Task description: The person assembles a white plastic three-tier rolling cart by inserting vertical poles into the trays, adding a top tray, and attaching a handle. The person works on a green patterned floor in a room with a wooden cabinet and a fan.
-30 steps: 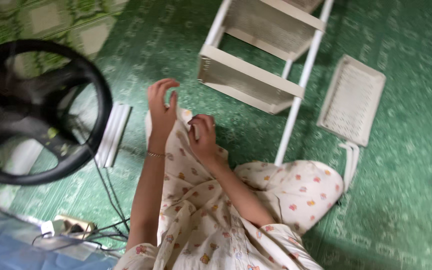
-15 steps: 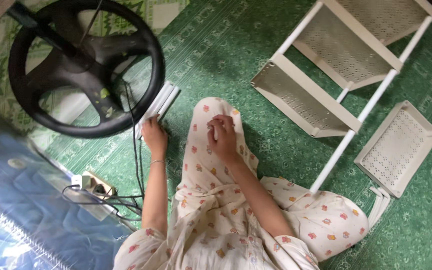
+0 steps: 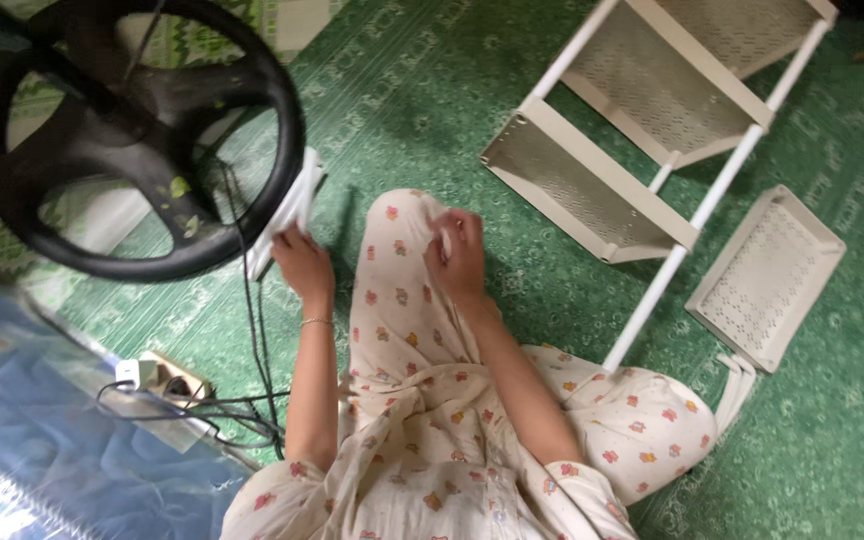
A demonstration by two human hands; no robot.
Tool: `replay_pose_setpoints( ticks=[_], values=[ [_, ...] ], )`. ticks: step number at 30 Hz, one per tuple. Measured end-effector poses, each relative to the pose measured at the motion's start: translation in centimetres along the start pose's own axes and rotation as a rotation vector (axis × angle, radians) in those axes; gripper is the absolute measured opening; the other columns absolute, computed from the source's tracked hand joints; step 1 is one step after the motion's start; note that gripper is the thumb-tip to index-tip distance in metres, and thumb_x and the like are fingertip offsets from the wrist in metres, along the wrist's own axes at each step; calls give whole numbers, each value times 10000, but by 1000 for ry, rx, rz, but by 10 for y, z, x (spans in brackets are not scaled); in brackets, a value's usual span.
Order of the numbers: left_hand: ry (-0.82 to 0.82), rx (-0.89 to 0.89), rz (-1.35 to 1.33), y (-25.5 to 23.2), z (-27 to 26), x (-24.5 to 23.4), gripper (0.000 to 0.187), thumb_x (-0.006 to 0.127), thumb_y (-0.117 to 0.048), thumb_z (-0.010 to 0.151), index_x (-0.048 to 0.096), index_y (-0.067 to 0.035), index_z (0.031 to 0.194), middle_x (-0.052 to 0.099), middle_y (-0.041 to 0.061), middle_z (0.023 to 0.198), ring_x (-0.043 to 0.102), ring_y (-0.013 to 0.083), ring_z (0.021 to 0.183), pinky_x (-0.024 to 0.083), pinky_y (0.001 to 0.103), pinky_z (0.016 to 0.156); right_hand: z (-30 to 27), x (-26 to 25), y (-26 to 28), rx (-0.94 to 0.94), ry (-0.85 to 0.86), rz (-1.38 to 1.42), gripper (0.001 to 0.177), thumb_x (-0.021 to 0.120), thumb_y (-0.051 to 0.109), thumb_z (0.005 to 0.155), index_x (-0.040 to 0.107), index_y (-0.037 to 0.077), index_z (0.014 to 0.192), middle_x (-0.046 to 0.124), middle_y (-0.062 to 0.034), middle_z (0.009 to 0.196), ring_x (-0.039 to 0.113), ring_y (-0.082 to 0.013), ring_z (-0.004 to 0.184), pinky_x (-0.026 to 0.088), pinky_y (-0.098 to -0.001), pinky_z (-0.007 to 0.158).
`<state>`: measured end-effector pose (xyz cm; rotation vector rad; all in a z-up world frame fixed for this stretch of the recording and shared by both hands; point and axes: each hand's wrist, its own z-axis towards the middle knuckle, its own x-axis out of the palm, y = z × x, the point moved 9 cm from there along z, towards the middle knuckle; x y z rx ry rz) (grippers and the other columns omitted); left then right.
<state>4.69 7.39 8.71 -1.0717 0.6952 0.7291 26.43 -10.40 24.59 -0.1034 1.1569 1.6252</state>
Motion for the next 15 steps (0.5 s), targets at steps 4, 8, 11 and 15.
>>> replay_pose_setpoints(
  ticks=[4, 8, 11, 15],
  values=[
    [82, -25, -446, -50, 29, -17, 208, 582, -115, 1067, 605, -58, 1265, 618, 155, 1118, 638, 238, 867, 536, 378, 755, 28, -52, -50, 30, -136, -166, 270, 653, -45, 831, 610, 66, 1074, 540, -108, 1118, 553, -328, 1117, 462, -464, 1015],
    [722, -460, -1332, -123, 10, 39, 286, 523, -186, 1029, 555, -84, 1294, 696, 59, 961, 578, 81, 640, 468, 253, 526, 60, -104, -123, 251, -47, -622, 423, 773, 149, 837, 598, 127, 1222, 548, -116, 1220, 462, -349, 1239, 285, -595, 1033],
    [1104, -364, -1210, -191, -29, 79, 301, 543, -192, 1025, 576, -92, 1307, 680, 28, 888, 530, 55, 573, 404, 221, 488, 79, -123, -161, 266, 68, -657, 676, 776, 252, 817, 502, 117, 1420, 511, -146, 1353, 375, -338, 1339, 180, -656, 1046],
    [1230, -426, -1166, -226, -70, 133, 319, 504, -228, 1039, 575, -121, 1331, 657, 5, 837, 480, 61, 528, 378, 223, 452, 77, -127, -200, 322, 190, -688, 741, 749, 346, 870, 428, 160, 1511, 524, -127, 1385, 426, -307, 1316, 160, -679, 1031]
  ],
)
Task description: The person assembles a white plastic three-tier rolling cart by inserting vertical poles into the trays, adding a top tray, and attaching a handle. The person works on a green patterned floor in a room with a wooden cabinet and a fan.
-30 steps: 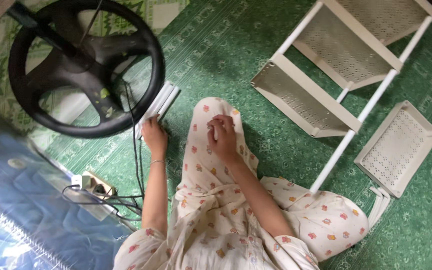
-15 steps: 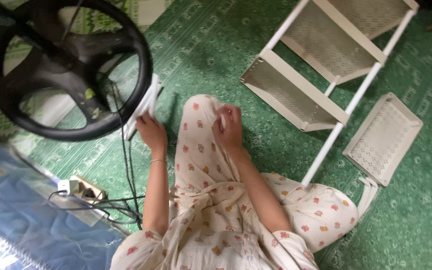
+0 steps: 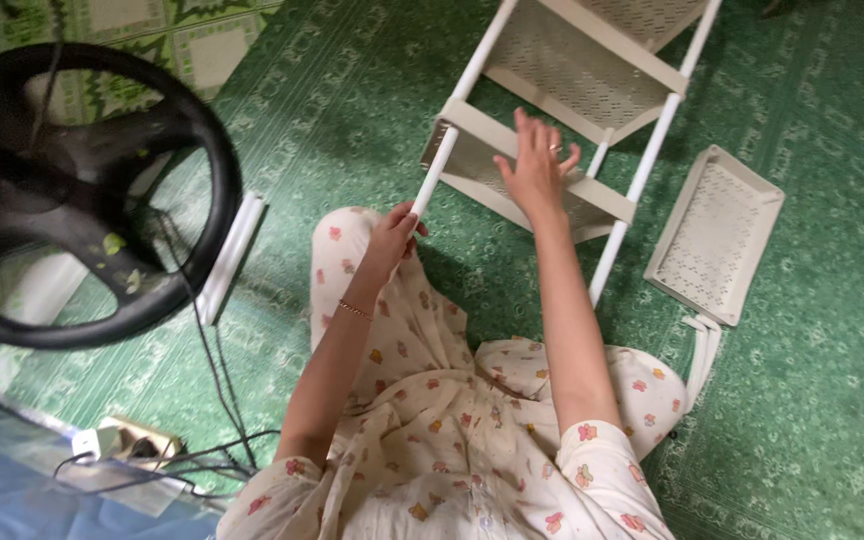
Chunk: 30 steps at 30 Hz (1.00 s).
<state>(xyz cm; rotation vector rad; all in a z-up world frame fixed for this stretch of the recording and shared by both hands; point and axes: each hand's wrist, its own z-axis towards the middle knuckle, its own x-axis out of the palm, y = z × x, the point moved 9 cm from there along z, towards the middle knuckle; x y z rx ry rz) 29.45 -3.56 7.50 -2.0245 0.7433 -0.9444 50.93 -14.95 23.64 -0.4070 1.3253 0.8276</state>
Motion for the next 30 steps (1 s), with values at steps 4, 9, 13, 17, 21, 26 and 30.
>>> replay_pose_setpoints(
  ticks=[4, 9, 13, 17, 21, 26, 30],
  values=[
    [-29, -9, -37, 26, 20, 3, 372, 504, -224, 1049, 563, -120, 1402, 651, -1, 846, 478, 59, 545, 379, 227, 457, -9, 19, -20, 22, 52, 2, 565, 667, 330, 999, 461, 244, 1519, 594, -37, 1316, 523, -235, 1262, 172, -651, 1093],
    [-34, -19, -55, 25, 14, -4, 381, 479, -201, 1072, 544, -96, 1432, 625, -4, 853, 450, 54, 555, 373, 224, 478, -13, 26, -25, 33, 90, 22, 483, 609, 320, 1035, 491, 258, 1499, 611, -26, 1243, 540, -233, 1218, 181, -614, 1098],
    [-47, -12, -40, 13, 7, -1, 386, 475, -194, 1073, 539, -81, 1437, 623, -7, 854, 451, 48, 567, 379, 223, 487, -9, 20, -21, 20, 77, 16, 478, 605, 322, 1033, 493, 270, 1495, 611, -29, 1219, 544, -236, 1201, 172, -616, 1094],
    [-45, 39, -26, 4, -1, 3, 396, 466, -199, 1073, 546, -77, 1441, 628, -13, 861, 447, 50, 560, 375, 226, 481, -12, 17, -20, 15, 74, 36, 474, 604, 310, 1040, 489, 265, 1498, 613, -16, 1210, 554, -224, 1201, 166, -626, 1104],
    [-60, 18, -10, 2, 1, 0, 401, 466, -205, 1073, 540, -95, 1451, 632, -9, 854, 456, 52, 557, 388, 224, 484, -11, 15, -21, 9, 49, 27, 469, 616, 322, 1029, 503, 275, 1483, 615, -13, 1201, 557, -222, 1195, 167, -630, 1100],
    [-74, 1, 61, -1, 0, -2, 395, 479, -210, 1076, 562, -115, 1451, 624, -9, 843, 465, 49, 564, 389, 223, 487, -11, 19, -23, 18, 62, 31, 464, 618, 322, 1028, 510, 268, 1475, 618, -15, 1220, 558, -228, 1193, 162, -632, 1103],
    [-109, 21, 138, -12, -1, -1, 393, 492, -214, 1067, 575, -120, 1440, 626, -20, 820, 475, 49, 569, 396, 232, 490, -8, 20, -26, 50, 103, 53, 464, 615, 317, 1025, 512, 276, 1476, 624, -13, 1211, 563, -227, 1210, 106, -653, 1116]
  ],
)
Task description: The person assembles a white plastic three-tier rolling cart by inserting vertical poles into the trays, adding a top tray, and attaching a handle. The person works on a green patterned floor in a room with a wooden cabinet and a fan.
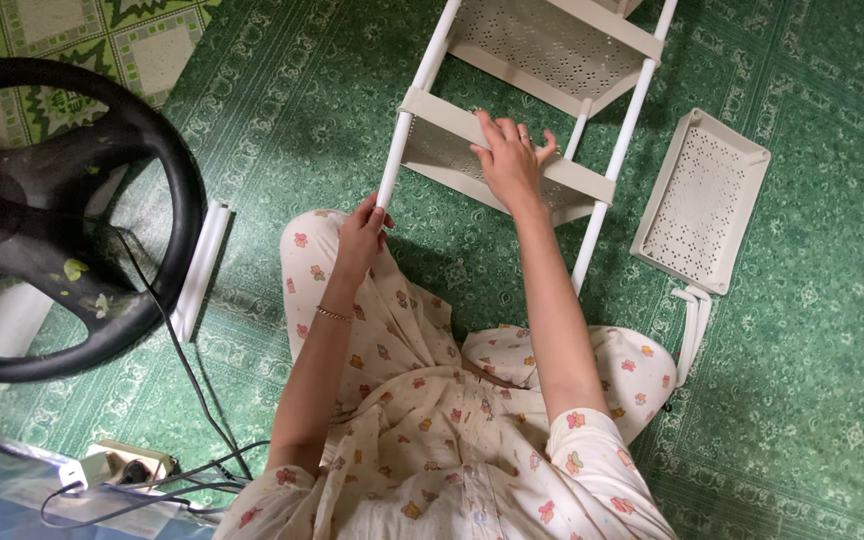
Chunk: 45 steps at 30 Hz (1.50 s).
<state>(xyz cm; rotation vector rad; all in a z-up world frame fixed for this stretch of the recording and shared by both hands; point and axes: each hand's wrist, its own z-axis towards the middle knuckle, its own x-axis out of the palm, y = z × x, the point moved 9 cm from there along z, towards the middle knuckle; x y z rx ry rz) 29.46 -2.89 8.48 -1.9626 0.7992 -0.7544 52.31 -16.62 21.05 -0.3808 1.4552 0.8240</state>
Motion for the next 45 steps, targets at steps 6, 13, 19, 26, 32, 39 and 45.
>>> replay_pose_setpoints(
  ticks=[6, 13, 19, 26, 32, 39, 45],
  values=[
    [-69, 168, 354, -24, 1, -7, 392, 511, -198, 1068, 588, -109, 1442, 656, 9, 802, 513, 90, 626, 448, 277, 572, 3, -5, -2, -20, 47, 51, 458, 626, 313, 1010, 535, 273, 1457, 621, -11, 1178, 561, -224, 1219, 34, -668, 1112],
    [-55, 404, 646, -37, 1, 1, 378, 501, -93, 1027, 584, -46, 1393, 665, 60, 797, 626, 148, 678, 514, 323, 638, -1, -15, -4, -126, 18, 105, 484, 668, 309, 997, 562, 209, 1458, 606, -16, 1145, 559, -207, 1218, 66, -630, 1139],
    [189, -150, -360, 16, -5, 31, 413, 511, -124, 1047, 531, -96, 1459, 556, -3, 797, 484, 104, 575, 420, 275, 480, -4, -16, -17, -155, 18, 115, 479, 685, 315, 981, 584, 208, 1436, 605, -25, 1154, 553, -212, 1220, 97, -614, 1132],
    [125, -88, -105, 8, -1, 10, 483, 535, -194, 1041, 505, -113, 1516, 536, -26, 772, 438, 63, 545, 363, 240, 448, -4, -8, -13, -149, 42, 64, 476, 680, 336, 996, 580, 225, 1448, 604, -32, 1185, 539, -217, 1244, 124, -613, 1146],
    [176, 185, 557, -40, 6, 23, 510, 670, -295, 1006, 453, -11, 1368, 640, 60, 734, 594, 125, 539, 487, 310, 462, 3, -15, -17, 3, 264, 192, 607, 707, 355, 912, 530, 237, 1481, 596, -42, 1351, 501, -191, 1319, 147, -534, 1175],
    [124, 92, 611, -74, 33, 37, 373, 582, -292, 1027, 527, -80, 1328, 589, 51, 617, 558, 142, 459, 456, 359, 411, 73, 9, 28, -13, 199, 523, 506, 637, 417, 1025, 543, 213, 1478, 616, -103, 1383, 607, -262, 1239, 477, -398, 1034],
    [134, 107, 595, -74, 39, 32, 264, 582, -270, 1050, 601, -43, 1184, 586, 62, 636, 555, 142, 470, 452, 359, 409, 111, 55, 32, 230, 222, 547, 250, 600, 349, 978, 739, 224, 1143, 778, -72, 917, 757, -264, 841, 568, -412, 811]
  ],
)
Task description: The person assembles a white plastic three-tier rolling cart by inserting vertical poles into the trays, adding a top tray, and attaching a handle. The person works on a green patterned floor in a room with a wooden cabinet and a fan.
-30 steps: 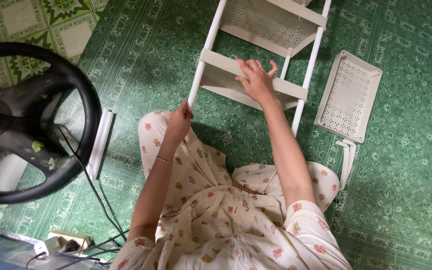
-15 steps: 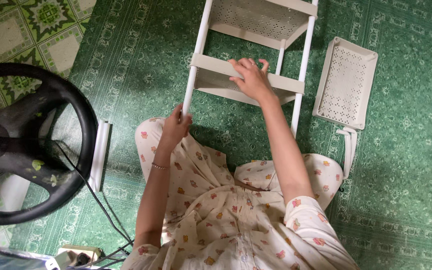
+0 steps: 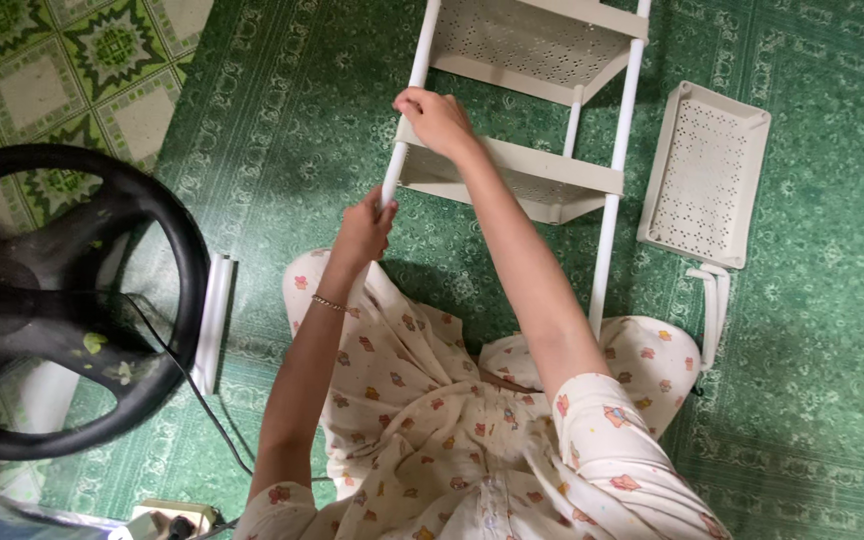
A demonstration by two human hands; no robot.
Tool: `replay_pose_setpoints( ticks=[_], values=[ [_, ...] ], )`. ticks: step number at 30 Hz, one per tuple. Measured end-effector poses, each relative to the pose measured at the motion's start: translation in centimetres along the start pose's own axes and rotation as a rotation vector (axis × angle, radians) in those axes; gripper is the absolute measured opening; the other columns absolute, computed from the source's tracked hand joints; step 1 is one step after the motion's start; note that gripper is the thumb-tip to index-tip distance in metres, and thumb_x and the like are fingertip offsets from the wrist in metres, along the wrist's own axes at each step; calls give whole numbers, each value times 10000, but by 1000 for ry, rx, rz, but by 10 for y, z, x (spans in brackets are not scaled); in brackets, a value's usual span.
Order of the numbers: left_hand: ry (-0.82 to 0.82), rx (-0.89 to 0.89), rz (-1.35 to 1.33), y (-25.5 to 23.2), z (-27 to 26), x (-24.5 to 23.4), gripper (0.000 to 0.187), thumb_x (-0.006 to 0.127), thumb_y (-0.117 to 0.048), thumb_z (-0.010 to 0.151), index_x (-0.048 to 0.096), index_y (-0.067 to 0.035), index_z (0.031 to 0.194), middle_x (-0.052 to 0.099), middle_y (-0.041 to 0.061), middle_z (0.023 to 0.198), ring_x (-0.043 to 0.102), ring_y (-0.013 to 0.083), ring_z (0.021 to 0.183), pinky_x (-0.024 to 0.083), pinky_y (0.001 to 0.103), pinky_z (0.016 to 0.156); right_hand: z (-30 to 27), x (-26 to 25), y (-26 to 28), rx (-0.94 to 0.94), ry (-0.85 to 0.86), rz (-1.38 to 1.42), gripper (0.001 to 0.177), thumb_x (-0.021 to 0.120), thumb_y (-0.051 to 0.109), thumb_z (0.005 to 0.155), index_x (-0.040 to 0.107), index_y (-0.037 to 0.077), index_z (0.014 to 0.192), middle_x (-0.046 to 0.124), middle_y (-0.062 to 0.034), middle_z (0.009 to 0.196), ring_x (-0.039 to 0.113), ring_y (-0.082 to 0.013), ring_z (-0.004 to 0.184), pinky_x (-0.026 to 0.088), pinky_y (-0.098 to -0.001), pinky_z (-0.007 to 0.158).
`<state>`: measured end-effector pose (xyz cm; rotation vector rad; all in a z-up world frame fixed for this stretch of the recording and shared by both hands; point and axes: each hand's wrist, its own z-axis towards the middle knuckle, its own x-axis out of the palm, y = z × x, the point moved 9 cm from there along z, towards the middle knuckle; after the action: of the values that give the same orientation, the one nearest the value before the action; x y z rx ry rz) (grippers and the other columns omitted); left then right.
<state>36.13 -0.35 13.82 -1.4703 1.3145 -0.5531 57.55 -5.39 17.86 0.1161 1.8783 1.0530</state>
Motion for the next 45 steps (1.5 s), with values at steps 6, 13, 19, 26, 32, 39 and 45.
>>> replay_pose_setpoints(
  ticks=[6, 13, 19, 26, 32, 39, 45],
  values=[
    [-107, 103, 20, 15, 6, 18, 276, 574, -238, 1043, 588, -18, 1208, 623, 133, 608, 606, 222, 460, 464, 392, 446, -13, 2, 8, -53, -95, -98, 201, 561, 269, 1002, 753, 207, 1001, 744, -114, 832, 728, -326, 808, 552, -460, 756],
    [-235, 242, 117, 19, 17, 23, 344, 608, -212, 1007, 578, 9, 1270, 644, 208, 642, 616, 305, 486, 473, 449, 500, -14, 4, 6, -25, -127, -160, 223, 528, 289, 1008, 745, 253, 972, 742, -114, 794, 723, -347, 820, 549, -488, 785],
    [-235, 302, 165, 26, 23, 28, 264, 637, -183, 1014, 621, 12, 1191, 660, 233, 726, 649, 365, 602, 496, 472, 567, -29, 2, 3, -31, -147, -169, 215, 517, 267, 996, 730, 252, 972, 751, -107, 868, 718, -352, 860, 547, -493, 795],
    [-264, 321, 139, 5, 17, 26, 273, 645, -187, 997, 623, 0, 1196, 675, 205, 720, 672, 308, 582, 518, 435, 552, -36, -6, 11, -28, -123, -204, 202, 498, 277, 1014, 697, 248, 1015, 759, -81, 942, 713, -345, 910, 544, -497, 781],
    [100, -121, -342, 22, 8, 37, 315, 658, -268, 1005, 536, -28, 1167, 584, 37, 697, 524, 118, 508, 480, 336, 451, -43, -12, 14, -27, -55, -178, 228, 484, 334, 1021, 693, 275, 1088, 735, -40, 1049, 701, -311, 943, 539, -469, 755],
    [260, -167, -681, 28, -11, 52, 308, 516, -334, 1068, 603, -54, 1162, 418, -45, 662, 350, 59, 490, 294, 255, 413, -51, -15, 18, -89, -135, -176, 211, 508, 309, 1029, 702, 249, 1088, 748, -39, 1062, 716, -303, 940, 554, -451, 777],
    [305, -280, -587, 38, -2, 65, 306, 527, -317, 1039, 605, -46, 1161, 448, -27, 659, 419, 88, 503, 377, 287, 440, -59, -14, 12, -114, -157, -275, 216, 492, 303, 1045, 696, 235, 1035, 744, -31, 1001, 691, -302, 957, 517, -466, 884]
  ],
)
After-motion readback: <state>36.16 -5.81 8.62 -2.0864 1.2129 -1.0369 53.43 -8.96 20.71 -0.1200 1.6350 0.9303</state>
